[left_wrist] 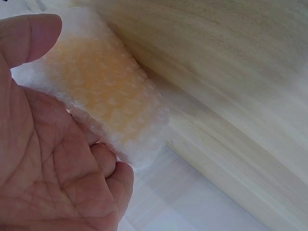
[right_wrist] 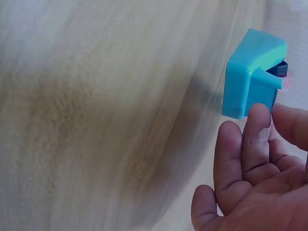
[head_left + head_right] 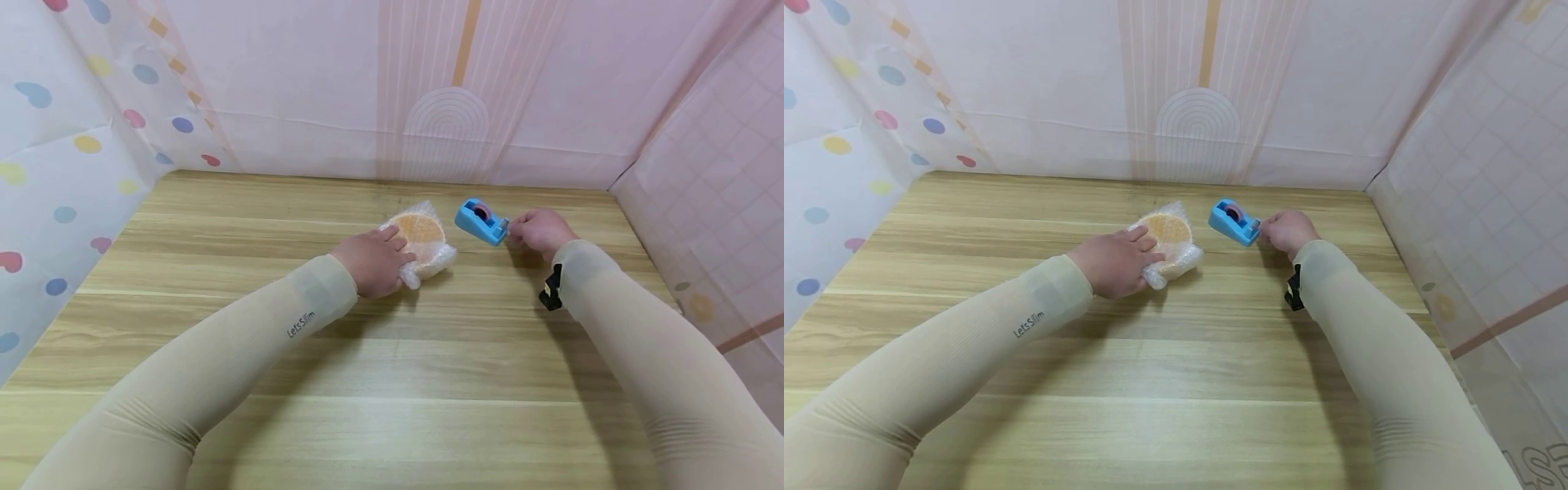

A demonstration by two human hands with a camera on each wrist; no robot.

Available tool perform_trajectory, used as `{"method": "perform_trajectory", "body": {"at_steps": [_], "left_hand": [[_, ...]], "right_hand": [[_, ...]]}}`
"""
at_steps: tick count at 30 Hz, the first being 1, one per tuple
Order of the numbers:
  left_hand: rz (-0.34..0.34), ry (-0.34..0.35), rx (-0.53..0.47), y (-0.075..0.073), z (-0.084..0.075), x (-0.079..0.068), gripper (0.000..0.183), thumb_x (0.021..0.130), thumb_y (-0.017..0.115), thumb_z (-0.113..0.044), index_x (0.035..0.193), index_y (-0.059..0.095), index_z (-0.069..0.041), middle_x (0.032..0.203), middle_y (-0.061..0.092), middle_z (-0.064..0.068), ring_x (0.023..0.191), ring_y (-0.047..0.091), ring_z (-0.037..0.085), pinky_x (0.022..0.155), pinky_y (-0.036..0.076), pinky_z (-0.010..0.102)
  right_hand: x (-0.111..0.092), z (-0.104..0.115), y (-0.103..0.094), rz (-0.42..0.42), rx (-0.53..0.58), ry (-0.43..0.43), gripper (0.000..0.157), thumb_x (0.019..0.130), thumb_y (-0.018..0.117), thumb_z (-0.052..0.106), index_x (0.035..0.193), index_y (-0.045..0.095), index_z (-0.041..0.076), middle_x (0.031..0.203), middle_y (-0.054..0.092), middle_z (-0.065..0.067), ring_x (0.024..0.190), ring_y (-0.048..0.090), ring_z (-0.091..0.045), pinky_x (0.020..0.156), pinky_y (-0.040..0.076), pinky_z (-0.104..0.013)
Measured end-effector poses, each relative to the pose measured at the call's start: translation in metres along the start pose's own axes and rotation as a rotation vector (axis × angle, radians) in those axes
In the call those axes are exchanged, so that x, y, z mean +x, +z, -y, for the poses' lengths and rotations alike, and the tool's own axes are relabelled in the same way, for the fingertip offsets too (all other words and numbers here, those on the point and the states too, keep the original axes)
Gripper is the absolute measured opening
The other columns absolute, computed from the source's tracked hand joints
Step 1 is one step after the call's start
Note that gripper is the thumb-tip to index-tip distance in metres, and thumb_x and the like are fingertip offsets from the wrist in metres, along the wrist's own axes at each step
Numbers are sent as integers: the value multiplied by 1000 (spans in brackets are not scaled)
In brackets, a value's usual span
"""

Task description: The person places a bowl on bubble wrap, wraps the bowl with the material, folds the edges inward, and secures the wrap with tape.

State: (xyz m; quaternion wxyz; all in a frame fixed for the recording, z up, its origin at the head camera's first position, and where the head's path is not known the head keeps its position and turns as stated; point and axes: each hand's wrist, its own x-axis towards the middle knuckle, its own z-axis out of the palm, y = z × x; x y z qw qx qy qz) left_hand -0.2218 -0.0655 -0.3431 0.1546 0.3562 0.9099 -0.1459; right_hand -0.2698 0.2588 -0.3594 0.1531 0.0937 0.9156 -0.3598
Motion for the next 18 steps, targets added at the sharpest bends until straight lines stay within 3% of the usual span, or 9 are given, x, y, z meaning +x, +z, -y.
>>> {"method": "perform_trajectory", "body": {"at_steps": [18], "left_hand": [[-8, 12, 20, 0, 0, -1, 61, 109, 45, -40, 165, 37, -18, 173, 32, 12, 164, 16, 36, 136, 18, 47]], "right_hand": [[5, -2, 5, -53, -2, 2, 27, 105, 56, 22, 112, 70, 0, 97, 61, -6, 93, 48, -25, 75, 42, -32]]}}
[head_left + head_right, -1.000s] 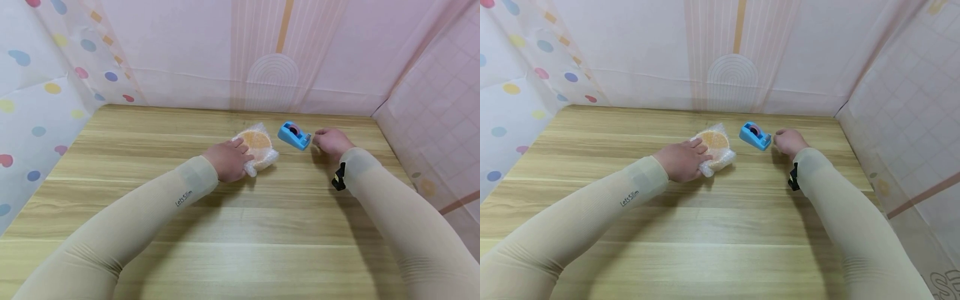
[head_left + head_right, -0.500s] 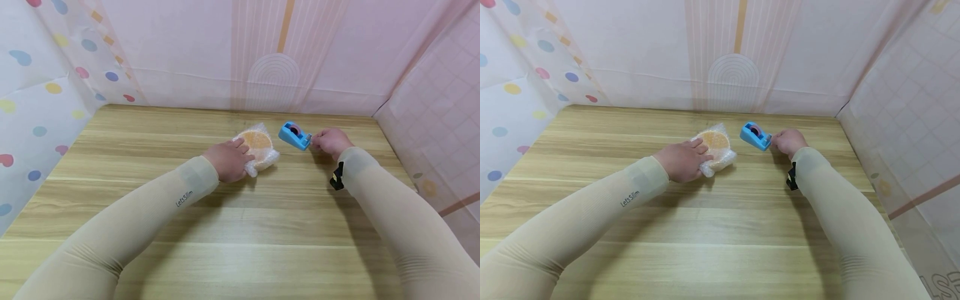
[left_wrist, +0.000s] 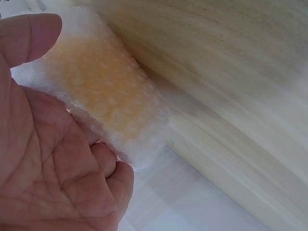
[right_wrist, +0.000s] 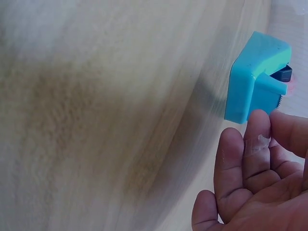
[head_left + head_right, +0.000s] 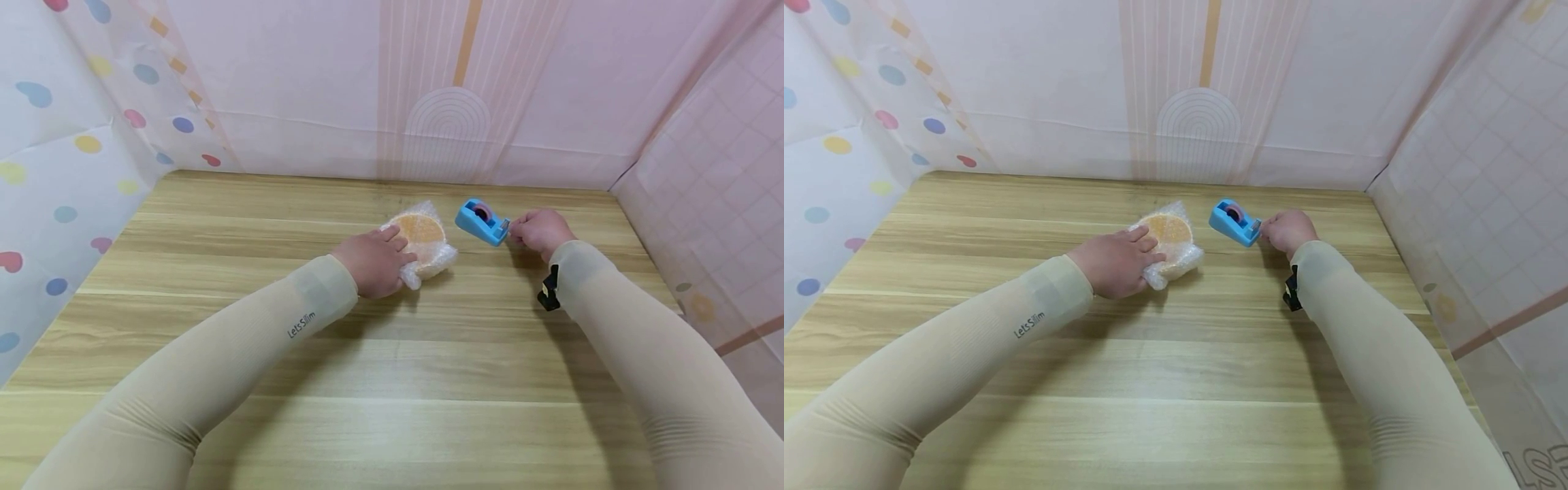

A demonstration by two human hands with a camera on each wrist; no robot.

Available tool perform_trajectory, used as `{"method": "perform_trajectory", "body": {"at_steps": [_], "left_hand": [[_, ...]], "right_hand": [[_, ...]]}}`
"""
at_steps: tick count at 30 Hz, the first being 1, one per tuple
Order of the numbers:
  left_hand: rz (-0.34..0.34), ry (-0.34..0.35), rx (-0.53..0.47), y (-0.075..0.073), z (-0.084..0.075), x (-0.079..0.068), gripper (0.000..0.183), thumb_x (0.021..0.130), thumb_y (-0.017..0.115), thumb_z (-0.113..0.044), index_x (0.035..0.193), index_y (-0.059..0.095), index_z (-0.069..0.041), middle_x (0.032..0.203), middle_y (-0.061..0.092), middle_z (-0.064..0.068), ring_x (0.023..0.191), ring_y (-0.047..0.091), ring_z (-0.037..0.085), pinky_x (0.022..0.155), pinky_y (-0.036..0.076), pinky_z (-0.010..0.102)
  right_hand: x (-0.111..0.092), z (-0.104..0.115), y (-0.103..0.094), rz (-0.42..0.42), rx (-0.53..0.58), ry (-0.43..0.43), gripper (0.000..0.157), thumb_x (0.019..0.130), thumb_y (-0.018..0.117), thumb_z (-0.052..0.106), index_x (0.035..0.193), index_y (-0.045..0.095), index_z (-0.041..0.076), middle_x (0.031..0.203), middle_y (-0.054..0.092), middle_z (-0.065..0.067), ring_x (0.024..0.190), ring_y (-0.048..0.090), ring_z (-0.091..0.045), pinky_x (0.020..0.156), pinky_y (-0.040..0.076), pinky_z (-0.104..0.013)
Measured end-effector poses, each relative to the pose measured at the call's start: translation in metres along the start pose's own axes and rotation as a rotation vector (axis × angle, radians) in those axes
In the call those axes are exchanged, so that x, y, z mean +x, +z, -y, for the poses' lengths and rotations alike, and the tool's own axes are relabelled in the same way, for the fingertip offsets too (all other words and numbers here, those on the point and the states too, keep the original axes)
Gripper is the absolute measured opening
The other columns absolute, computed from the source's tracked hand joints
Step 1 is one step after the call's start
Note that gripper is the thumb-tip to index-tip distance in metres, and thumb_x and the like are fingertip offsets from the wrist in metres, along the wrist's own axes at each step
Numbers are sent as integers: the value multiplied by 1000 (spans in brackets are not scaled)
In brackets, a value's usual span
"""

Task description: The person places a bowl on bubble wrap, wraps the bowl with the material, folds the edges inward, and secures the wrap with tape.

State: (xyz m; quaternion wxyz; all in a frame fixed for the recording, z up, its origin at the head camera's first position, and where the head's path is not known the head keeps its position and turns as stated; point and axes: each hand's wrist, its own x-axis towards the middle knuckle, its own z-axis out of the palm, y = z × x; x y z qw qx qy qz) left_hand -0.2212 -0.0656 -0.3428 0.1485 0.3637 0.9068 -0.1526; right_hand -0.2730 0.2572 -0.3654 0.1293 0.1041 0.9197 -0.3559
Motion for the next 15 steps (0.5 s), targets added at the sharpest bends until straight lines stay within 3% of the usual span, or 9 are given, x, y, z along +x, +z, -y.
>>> {"method": "perform_trajectory", "body": {"at_steps": [15], "left_hand": [[4, -2, -1, 0, 0, 0, 61, 109, 45, -39, 166, 36, -18, 173, 31, 12, 165, 15, 35, 136, 16, 46]], "right_hand": [[1, 1, 1, -9, 1, 10, 29, 107, 56, 23, 116, 72, 0, 100, 62, -8, 92, 48, -25, 75, 41, -32]]}}
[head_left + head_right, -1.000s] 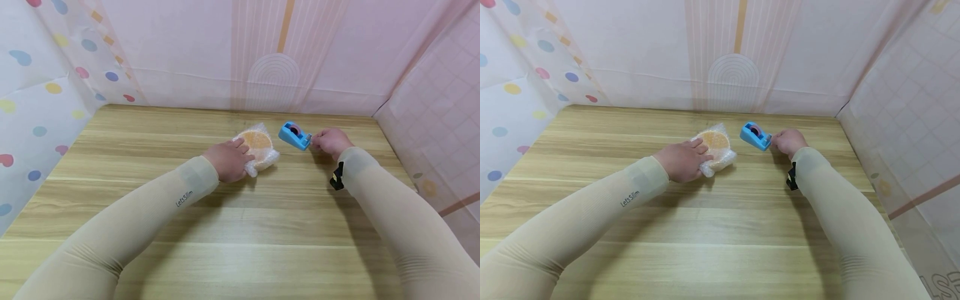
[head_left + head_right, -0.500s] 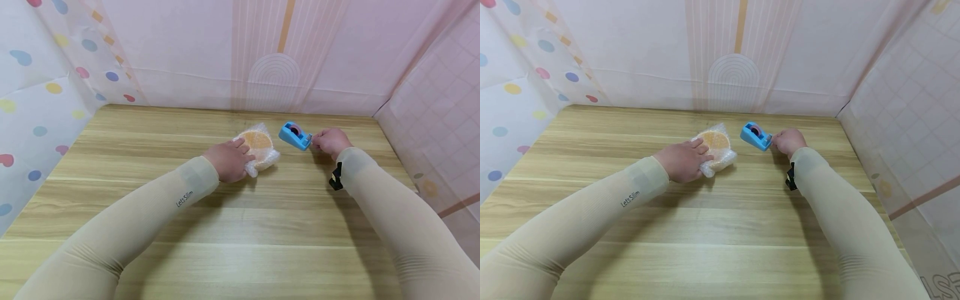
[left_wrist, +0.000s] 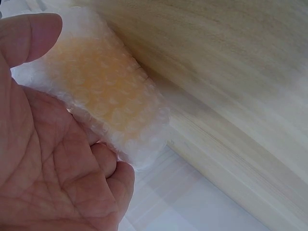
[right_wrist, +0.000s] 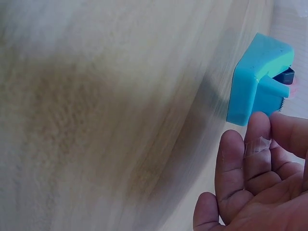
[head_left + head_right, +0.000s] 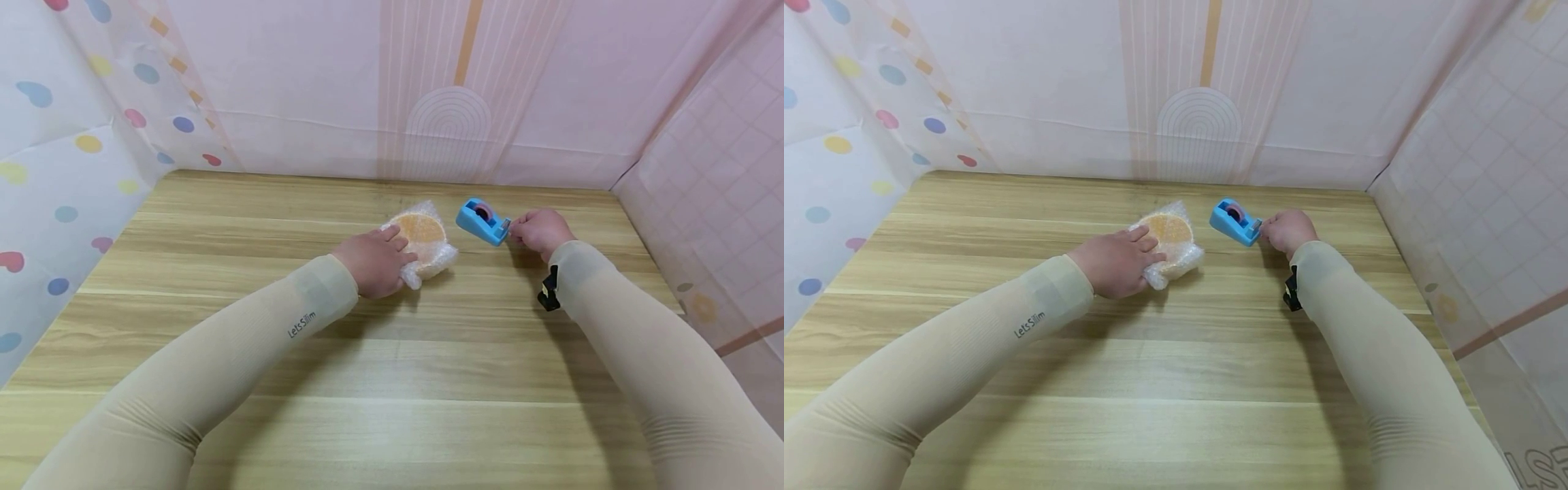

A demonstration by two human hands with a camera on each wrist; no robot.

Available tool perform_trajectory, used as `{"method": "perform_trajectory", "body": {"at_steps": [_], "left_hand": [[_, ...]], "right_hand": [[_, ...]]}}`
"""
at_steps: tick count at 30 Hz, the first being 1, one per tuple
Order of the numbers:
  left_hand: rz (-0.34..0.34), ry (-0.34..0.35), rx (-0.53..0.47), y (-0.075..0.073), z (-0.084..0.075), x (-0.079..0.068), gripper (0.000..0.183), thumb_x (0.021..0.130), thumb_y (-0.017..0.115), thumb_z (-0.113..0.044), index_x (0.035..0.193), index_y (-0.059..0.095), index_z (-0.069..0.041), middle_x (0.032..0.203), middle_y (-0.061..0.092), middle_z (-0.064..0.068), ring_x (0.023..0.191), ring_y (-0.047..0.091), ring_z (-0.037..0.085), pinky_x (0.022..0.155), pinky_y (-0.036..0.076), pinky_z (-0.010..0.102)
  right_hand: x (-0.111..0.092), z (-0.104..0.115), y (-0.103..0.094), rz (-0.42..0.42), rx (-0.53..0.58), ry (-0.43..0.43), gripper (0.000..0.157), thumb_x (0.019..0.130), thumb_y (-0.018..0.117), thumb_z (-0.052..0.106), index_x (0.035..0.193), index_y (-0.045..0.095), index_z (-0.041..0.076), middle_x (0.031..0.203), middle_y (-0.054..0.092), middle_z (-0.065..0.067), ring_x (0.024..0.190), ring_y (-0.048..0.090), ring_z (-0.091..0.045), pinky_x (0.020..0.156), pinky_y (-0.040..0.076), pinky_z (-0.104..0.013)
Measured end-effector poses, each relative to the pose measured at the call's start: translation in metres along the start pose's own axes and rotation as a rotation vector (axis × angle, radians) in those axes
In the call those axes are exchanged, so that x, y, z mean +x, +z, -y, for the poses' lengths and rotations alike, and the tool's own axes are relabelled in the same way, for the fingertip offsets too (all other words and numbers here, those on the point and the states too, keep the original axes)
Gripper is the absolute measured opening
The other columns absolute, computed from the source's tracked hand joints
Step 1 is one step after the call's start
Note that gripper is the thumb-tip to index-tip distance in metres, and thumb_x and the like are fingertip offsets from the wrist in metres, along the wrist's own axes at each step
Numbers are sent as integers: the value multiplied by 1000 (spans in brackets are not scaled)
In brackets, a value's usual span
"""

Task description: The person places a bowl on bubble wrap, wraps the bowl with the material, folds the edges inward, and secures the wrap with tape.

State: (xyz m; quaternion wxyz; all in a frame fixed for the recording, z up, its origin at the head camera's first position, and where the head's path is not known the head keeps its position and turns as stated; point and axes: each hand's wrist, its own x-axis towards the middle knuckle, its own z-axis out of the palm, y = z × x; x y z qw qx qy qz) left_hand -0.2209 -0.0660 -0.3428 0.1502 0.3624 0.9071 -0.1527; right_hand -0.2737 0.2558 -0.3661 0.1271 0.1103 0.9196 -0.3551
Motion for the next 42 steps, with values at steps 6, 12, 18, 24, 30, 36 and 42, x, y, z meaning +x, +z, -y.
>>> {"method": "perform_trajectory", "body": {"at_steps": [6, 12, 18, 24, 30, 36, 42], "left_hand": [[-5, 3, 0, 0, 0, 1, 62, 109, 45, -40, 166, 36, -18, 173, 31, 12, 165, 15, 36, 136, 17, 47], [4, -1, -6, 0, 0, 1, 62, 109, 45, -40, 166, 35, -18, 174, 30, 12, 165, 14, 36, 136, 17, 47], [0, 2, 3, 0, 0, 2, 62, 109, 45, -40, 166, 36, -18, 173, 31, 12, 165, 15, 36, 136, 17, 46], [-3, -2, -5, 2, 1, 3, 62, 109, 45, -41, 165, 37, -17, 173, 31, 13, 164, 16, 36, 136, 16, 46], [-5, -3, -7, 2, 1, 3, 62, 109, 45, -41, 165, 37, -17, 173, 31, 13, 164, 16, 37, 136, 16, 46], [-3, -4, -7, 2, 0, 4, 62, 109, 44, -41, 166, 36, -18, 173, 31, 13, 164, 15, 36, 136, 16, 45], [0, -2, -7, 2, 0, 3, 62, 109, 45, -41, 166, 36, -18, 173, 31, 13, 164, 15, 36, 136, 16, 46]], "right_hand": [[-1, 2, 0, 4, 12, 14, 30, 107, 56, 22, 120, 71, 0, 106, 62, -10, 94, 48, -26, 76, 42, -32], [-2, 3, 1, 1, 20, 14, 32, 107, 56, 22, 123, 71, -1, 111, 62, -12, 97, 49, -26, 77, 42, -31], [-2, 3, 2, -9, 14, 19, 33, 107, 57, 24, 124, 71, 0, 111, 62, -12, 97, 49, -26, 77, 43, -31], [-1, 3, 4, -27, -17, 3, 32, 108, 56, 25, 122, 70, 0, 103, 59, -9, 92, 49, -25, 73, 43, -31], [-1, 3, 5, -29, -37, 11, 33, 108, 54, 25, 124, 70, 0, 110, 58, -12, 95, 49, -27, 73, 43, -31], [-3, 5, 7, -36, -44, 16, 35, 109, 53, 25, 127, 70, 0, 121, 60, -16, 100, 49, -28, 76, 43, -32], [-4, 6, 8, -45, -48, 17, 36, 109, 53, 25, 129, 70, 0, 127, 62, -17, 102, 49, -29, 78, 44, -33]]}}
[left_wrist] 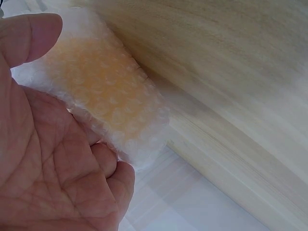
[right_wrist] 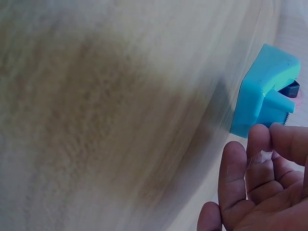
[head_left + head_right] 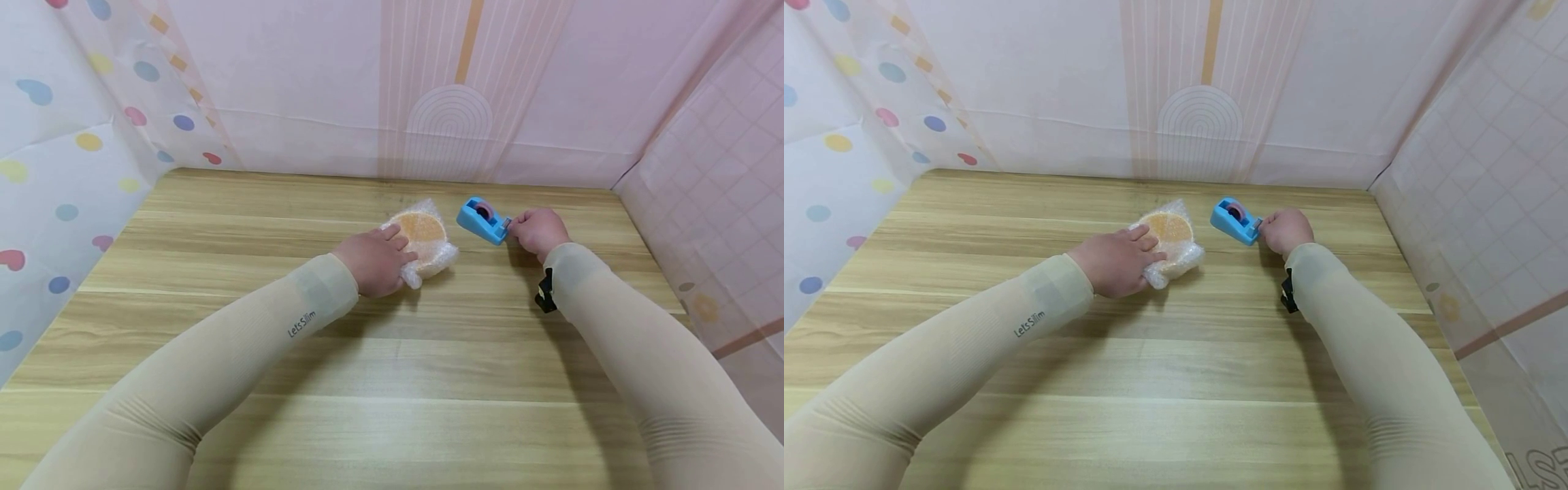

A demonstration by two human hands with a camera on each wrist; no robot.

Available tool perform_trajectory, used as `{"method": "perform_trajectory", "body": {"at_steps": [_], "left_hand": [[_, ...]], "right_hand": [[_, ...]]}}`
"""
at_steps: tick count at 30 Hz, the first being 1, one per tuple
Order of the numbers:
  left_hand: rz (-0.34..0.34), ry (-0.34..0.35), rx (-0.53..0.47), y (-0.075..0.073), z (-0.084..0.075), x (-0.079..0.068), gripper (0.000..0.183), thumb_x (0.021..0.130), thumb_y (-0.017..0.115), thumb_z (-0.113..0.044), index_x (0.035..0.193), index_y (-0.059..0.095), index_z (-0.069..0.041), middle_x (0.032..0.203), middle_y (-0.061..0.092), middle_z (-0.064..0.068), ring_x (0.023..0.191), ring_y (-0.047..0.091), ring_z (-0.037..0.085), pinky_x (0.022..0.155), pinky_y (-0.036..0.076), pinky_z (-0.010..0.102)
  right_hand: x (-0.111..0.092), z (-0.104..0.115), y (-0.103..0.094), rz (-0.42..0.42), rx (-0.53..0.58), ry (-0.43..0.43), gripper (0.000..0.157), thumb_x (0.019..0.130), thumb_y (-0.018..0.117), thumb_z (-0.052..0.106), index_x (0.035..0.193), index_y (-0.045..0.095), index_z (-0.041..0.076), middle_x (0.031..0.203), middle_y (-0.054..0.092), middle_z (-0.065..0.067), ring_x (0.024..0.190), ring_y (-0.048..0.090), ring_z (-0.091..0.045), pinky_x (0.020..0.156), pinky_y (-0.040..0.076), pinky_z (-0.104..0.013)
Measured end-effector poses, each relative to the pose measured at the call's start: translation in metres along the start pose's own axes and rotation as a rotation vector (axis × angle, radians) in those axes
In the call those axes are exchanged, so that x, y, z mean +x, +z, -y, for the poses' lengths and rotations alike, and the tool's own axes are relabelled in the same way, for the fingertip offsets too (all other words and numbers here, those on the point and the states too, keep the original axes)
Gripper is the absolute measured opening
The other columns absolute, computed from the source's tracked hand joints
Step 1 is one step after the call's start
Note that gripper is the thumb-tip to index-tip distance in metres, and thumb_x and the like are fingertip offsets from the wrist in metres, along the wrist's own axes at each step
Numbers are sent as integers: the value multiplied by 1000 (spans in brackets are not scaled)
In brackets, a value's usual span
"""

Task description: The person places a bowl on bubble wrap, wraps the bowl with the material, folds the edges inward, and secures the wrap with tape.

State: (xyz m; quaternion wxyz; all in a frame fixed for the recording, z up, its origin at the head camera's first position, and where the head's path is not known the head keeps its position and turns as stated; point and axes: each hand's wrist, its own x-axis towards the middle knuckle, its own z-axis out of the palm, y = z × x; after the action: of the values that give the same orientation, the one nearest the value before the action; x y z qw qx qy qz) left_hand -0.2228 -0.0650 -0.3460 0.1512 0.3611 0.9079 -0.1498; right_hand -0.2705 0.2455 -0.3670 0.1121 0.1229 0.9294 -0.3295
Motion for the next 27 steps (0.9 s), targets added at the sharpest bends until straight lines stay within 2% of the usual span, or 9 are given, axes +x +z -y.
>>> {"method": "perform_trajectory", "body": {"at_steps": [20, 27], "left_hand": [[0, 1, 4, 0, 0, 0, 62, 109, 45, -41, 166, 36, -18, 173, 31, 13, 164, 16, 36, 136, 16, 46], [10, -4, 2, -1, 0, 0, 63, 109, 45, -41, 166, 35, -18, 174, 29, 12, 165, 14, 36, 136, 16, 46]], "right_hand": [[-1, 1, -1, 15, 1, -2, 35, 111, 52, 25, 131, 67, 1, 128, 61, -18, 105, 48, -31, 82, 45, -34], [-4, 2, -2, 0, -81, -58, 32, 111, 52, 22, 129, 69, 1, 123, 62, -18, 103, 51, -31, 80, 47, -34]]}}
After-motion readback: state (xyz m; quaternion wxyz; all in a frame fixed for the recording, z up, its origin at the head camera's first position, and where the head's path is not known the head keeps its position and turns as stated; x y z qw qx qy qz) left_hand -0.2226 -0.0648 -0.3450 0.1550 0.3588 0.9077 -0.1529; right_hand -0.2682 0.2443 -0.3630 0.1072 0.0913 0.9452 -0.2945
